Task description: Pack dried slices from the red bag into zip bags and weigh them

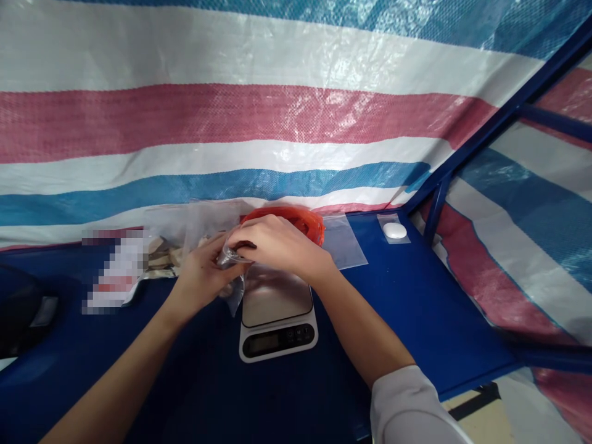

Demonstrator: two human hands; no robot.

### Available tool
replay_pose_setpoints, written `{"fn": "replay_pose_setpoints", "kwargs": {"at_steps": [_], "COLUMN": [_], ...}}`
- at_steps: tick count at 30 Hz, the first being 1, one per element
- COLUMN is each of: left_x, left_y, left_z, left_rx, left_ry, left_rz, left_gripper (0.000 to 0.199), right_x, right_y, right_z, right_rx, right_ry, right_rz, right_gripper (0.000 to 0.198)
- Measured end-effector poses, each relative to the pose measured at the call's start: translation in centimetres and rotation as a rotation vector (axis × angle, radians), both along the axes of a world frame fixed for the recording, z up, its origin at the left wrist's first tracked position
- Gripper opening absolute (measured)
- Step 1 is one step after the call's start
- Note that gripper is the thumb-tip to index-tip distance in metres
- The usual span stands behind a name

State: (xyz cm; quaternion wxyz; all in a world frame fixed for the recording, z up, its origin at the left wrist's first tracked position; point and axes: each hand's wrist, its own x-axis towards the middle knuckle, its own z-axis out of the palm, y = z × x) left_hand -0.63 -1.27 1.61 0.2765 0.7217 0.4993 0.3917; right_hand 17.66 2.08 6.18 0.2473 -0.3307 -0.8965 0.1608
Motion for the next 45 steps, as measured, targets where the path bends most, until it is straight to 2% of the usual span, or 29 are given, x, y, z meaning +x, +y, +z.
{"fn": "replay_pose_setpoints", "kwargs": {"at_steps": [3, 6, 9, 14, 18, 21, 27, 33, 37, 45], "left_x": [-0.1, -0.2, -0.5, -1.2, -1.6, -1.7, -1.7, -2.0, -2.0, -1.9], "left_y": [0.1, 0.2, 0.2, 0.3, 0.4, 0.4, 0.4, 0.5, 0.5, 0.6], "left_z": [0.0, -0.1, -0.3, -0.1, 0.6, 1.1, 1.3, 1.3, 1.2, 1.1], "left_rx": [-0.004, -0.019, -0.034, -0.048, -0.073, -0.1, -0.148, -0.154, -0.159, -0.155], "left_ry": [-0.009, -0.031, -0.055, -0.083, -0.102, -0.105, -0.121, -0.139, -0.134, -0.144], "left_rz": [-0.001, 0.012, 0.046, 0.109, 0.12, 0.153, 0.182, 0.193, 0.174, 0.167], "left_gripper": [0.047, 0.051, 0.057, 0.061, 0.057, 0.066, 0.078, 0.076, 0.073, 0.071], "right_x": [0.3, 0.8, 1.5, 3.0, 2.9, 1.6, -1.3, -2.8, -3.2, -1.8], "right_y": [0.1, 0.3, 0.8, 2.7, 4.2, 5.0, 5.5, 5.6, 5.7, 5.3], "right_z": [0.3, 0.5, 0.5, -1.0, -3.2, -4.7, -5.4, -6.0, -6.4, -6.1], "right_rx": [-0.09, -0.148, -0.192, -0.207, -0.2, -0.137, -0.121, -0.098, -0.135, -0.136], "right_ry": [0.037, 0.11, 0.194, 0.265, 0.096, -0.1, -0.284, -0.295, -0.305, -0.284], "right_rz": [0.087, 0.041, 0.063, 0.022, -0.083, -0.096, -0.171, -0.169, -0.196, -0.18], "right_gripper": [0.024, 0.022, 0.019, 0.016, 0.02, 0.021, 0.02, 0.021, 0.015, 0.02]}}
